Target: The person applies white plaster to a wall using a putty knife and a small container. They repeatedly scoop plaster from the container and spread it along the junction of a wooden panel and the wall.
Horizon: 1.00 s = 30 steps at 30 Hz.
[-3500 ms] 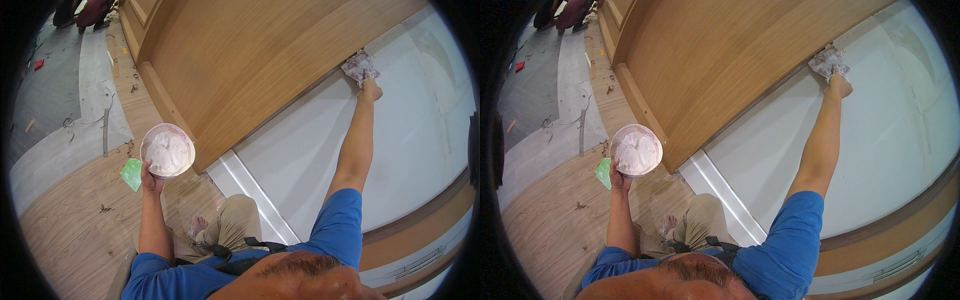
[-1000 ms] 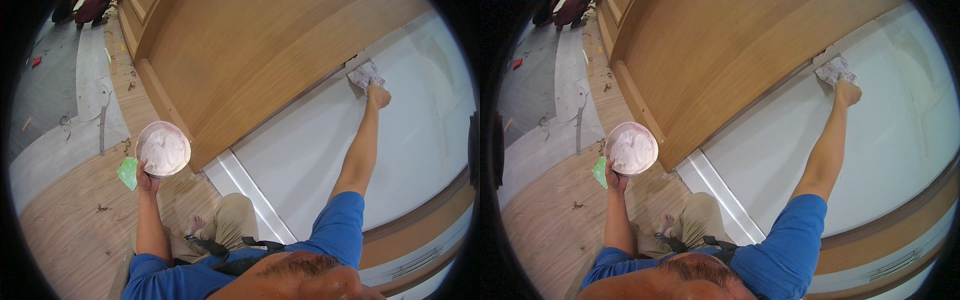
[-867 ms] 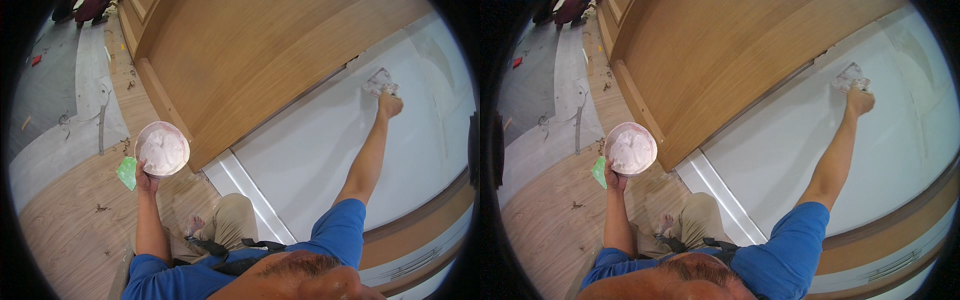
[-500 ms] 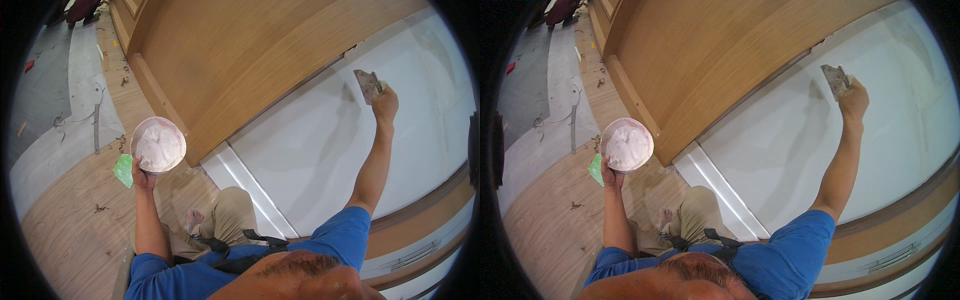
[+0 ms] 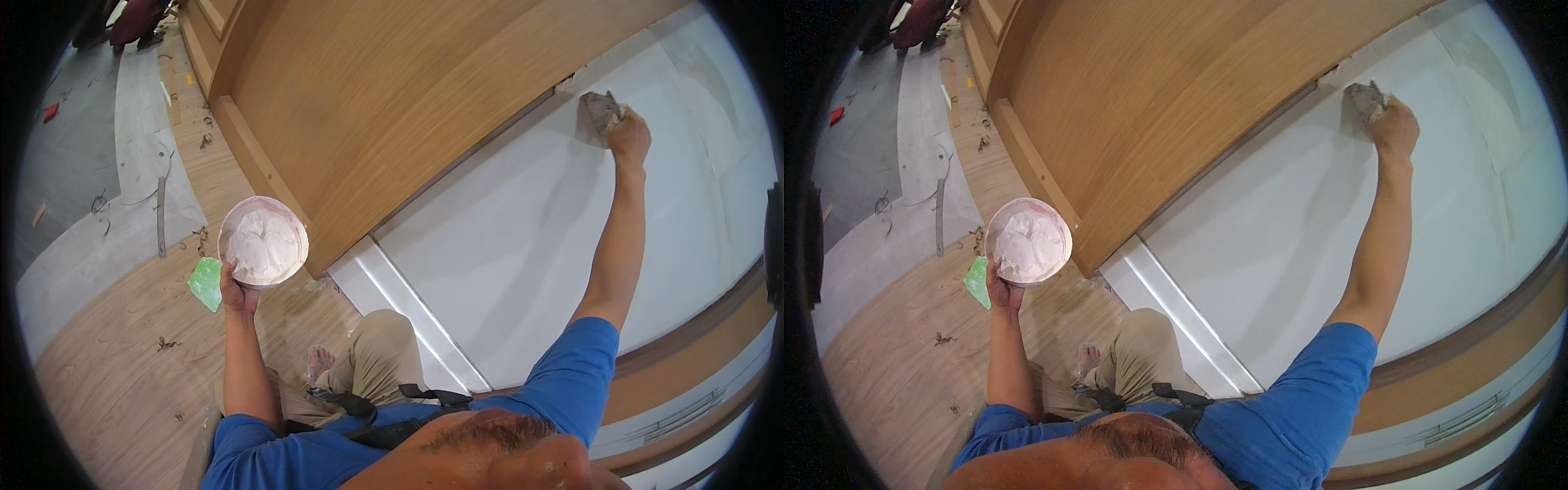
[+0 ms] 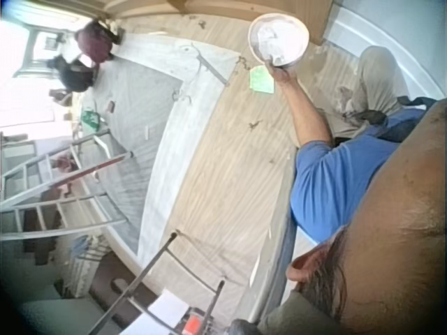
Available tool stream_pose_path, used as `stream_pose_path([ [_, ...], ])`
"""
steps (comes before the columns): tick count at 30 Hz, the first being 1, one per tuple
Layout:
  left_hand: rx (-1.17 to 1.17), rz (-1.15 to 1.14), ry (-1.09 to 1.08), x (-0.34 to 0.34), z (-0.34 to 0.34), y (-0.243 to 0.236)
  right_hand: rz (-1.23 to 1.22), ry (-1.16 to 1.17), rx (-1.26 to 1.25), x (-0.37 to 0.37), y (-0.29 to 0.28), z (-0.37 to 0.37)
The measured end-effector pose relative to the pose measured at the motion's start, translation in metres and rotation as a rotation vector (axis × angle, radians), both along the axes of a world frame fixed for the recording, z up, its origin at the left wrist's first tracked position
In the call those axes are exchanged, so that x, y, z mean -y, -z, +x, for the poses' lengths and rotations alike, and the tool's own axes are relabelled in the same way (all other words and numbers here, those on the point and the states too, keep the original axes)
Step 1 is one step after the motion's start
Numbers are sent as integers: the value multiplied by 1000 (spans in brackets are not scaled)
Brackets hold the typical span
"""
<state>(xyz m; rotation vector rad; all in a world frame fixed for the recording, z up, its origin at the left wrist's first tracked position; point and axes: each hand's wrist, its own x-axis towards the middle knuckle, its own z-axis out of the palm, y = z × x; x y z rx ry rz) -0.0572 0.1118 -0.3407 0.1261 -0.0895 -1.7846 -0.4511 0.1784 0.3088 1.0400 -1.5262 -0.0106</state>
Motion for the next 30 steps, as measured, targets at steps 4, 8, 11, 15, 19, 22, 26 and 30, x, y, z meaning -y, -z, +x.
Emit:
stream_pose_path([
  [4,-6,1,10,-1,3,-4,-111,18,-82,-9,-32,2],
  [8,-18,-8,9,-1,2,-7,-197,-16,12,-5,-38,-2],
  [11,-31,-2,18,-1,3,-2,-127,-36,161,7,-23,2],
  [15,-20,7,-10,0,0,0,113,-22,305,15,-13,0],
  [19,-24,8,4,-1,4,-3,171,46,308,24,4,18],
  [22,-10,16,-3,-2,1,-7,139,30,296,28,3,14],
  [26,-17,7,-11,-2,1,-9,112,25,258,35,5,23],
  [30,-21,-4,-4,-1,1,0,64,9,200,41,6,35],
])
